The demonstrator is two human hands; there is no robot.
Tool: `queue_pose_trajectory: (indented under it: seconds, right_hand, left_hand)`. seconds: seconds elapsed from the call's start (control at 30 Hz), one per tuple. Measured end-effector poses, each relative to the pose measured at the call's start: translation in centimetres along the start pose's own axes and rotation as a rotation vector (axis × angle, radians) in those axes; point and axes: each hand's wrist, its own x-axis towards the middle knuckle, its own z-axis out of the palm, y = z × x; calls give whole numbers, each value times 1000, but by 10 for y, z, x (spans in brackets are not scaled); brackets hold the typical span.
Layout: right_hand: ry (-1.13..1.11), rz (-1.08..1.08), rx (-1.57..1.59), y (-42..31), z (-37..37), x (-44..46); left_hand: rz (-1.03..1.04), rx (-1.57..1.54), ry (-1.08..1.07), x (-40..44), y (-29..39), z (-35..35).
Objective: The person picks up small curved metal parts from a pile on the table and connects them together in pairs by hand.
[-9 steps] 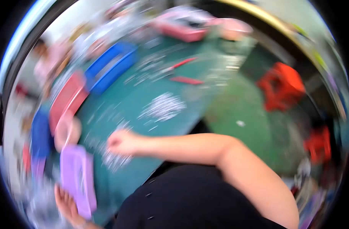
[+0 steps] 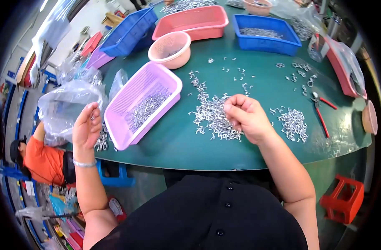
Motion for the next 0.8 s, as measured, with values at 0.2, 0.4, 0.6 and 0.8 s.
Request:
queue_pose_trajectory:
  seconds: [0.2, 0.4, 0.6, 0.8]
  right_hand:
    - [6, 36, -60, 4, 16, 3]
    - [-6, 98, -142, -7, 7, 7]
    - [-75, 59, -174, -21, 6, 10]
    - [-114, 78, -102, -19, 4, 6]
  left_hand:
    - [-66, 90, -39, 37, -40, -5]
    - [-139, 416, -111, 52, -79, 15]
    - [482, 1030, -106, 43, -88, 59]
    - [190, 579, -424, 10, -101, 137]
